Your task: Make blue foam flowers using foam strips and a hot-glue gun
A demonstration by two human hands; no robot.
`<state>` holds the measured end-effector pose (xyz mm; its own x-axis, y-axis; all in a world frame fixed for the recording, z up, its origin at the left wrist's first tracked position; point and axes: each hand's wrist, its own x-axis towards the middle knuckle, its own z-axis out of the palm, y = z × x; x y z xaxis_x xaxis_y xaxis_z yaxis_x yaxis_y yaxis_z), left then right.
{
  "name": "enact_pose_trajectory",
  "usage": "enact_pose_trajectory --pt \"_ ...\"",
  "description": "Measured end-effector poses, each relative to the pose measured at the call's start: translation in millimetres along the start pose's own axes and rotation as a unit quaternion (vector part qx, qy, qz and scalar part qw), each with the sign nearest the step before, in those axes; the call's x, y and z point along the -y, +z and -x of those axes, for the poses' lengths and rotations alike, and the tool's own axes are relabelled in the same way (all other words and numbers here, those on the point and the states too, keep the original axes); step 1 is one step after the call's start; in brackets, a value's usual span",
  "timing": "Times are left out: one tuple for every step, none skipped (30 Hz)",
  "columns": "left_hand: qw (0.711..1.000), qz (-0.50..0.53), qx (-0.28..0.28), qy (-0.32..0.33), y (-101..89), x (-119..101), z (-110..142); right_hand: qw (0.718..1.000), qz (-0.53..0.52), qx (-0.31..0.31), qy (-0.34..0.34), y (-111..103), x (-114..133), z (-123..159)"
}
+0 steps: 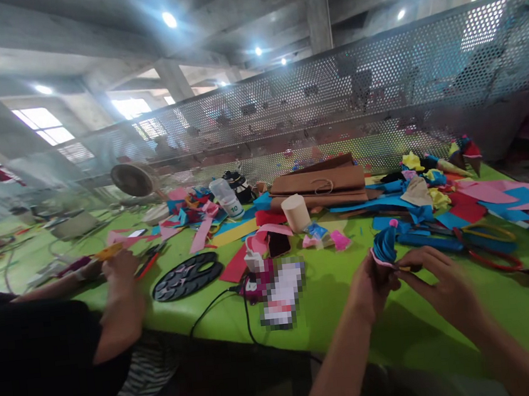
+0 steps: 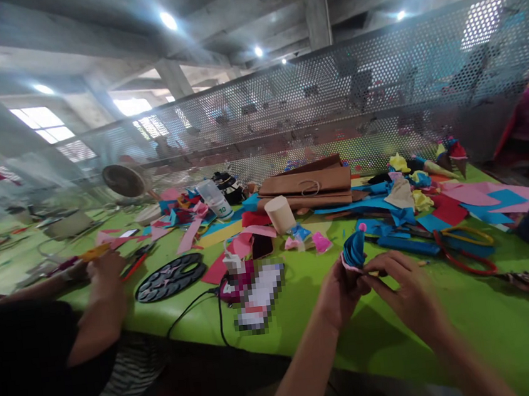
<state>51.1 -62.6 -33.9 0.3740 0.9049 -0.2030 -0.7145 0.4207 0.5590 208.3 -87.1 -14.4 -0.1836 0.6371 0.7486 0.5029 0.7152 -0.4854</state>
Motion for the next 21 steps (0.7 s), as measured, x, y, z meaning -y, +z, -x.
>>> enact_pose_trajectory --pt "1.0 0.015 -0.013 -0.009 0.9 -0.6 0.5 1.0 0.003 0.0 0.002 0.1 -1.2 0.6" --pt "0.999 0.026 -0.018 -0.015 1.7 -1.2 1.1 1.0 0.006 -0.001 0.004 0.1 -2.3 1.2" --pt "0.999 0.031 -0.019 -0.018 2.4 -1.7 1.7 1.0 0.009 -0.001 0.006 0.0 -3.3 1.8" --pt "0.999 0.033 -0.016 -0.02 2.8 -2.1 2.3 1.0 0.014 -0.003 0.008 -0.2 -4.1 2.5" --pt "0.999 0.035 -0.012 -0.021 3.1 -2.3 2.8 1.0 0.019 -0.005 0.008 -0.5 -4.8 3.2" --pt "0.999 0.036 -0.009 -0.022 3.1 -2.5 3.2 1.0 0.023 -0.006 0.008 -0.7 -5.1 3.8" --pt "0.999 0.037 -0.007 -0.022 3.0 -2.5 3.5 1.0 0.027 -0.008 0.007 -0.9 -5.2 4.2" --pt "0.999 0.036 -0.007 -0.022 2.8 -2.5 3.7 1.0 0.028 -0.012 0.006 -1.0 -5.1 4.6" --pt "0.999 0.035 -0.007 -0.019 2.5 -2.4 3.8 0.999 0.028 -0.016 0.006 -1.0 -4.7 4.7" --pt "0.999 0.032 -0.004 -0.017 2.2 -2.3 3.8 0.999 0.027 -0.019 0.008 -1.0 -4.2 4.7" --pt "1.0 0.028 -0.001 -0.013 2.0 -2.1 3.7 0.999 0.025 -0.024 0.01 -0.8 -3.7 4.5" --pt "1.0 0.024 0.003 -0.011 1.8 -1.9 3.6 0.999 0.023 -0.027 0.012 -0.6 -3.2 4.3" --pt "1.0 0.022 0.005 -0.01 1.7 -1.6 3.5 0.999 0.02 -0.029 0.014 -0.3 -2.7 4.1" --pt "1.0 0.02 0.005 -0.01 1.7 -1.3 3.4 0.999 0.017 -0.03 0.016 0.1 -2.5 3.9" --pt "1.0 0.02 0.003 -0.012 1.7 -1.0 3.4 0.999 0.014 -0.03 0.017 0.6 -2.4 3.8" --pt "1.0 0.019 -0.001 -0.013 1.7 -0.8 3.6 0.999 0.01 -0.03 0.019 1.0 -2.4 3.7" --pt "1.0 0.018 -0.006 -0.014 1.7 -0.6 3.9 0.999 0.007 -0.03 0.02 1.4 -2.5 3.6" --pt "1.0 0.016 -0.01 -0.015 1.6 -0.4 4.3 0.999 0.004 -0.03 0.02 1.7 -2.5 3.6" --pt "1.0 0.015 -0.015 -0.016 1.4 -0.4 4.8 0.999 0.002 -0.031 0.019 1.9 -2.4 3.5" --pt "1.0 0.013 -0.018 -0.018 0.9 -0.4 5.3 0.999 -0.001 -0.033 0.017 2.0 -2.2 3.4" --pt "0.999 0.012 -0.02 -0.022 0.3 -0.5 5.7 0.999 -0.004 -0.035 0.016 1.8 -1.7 3.2"
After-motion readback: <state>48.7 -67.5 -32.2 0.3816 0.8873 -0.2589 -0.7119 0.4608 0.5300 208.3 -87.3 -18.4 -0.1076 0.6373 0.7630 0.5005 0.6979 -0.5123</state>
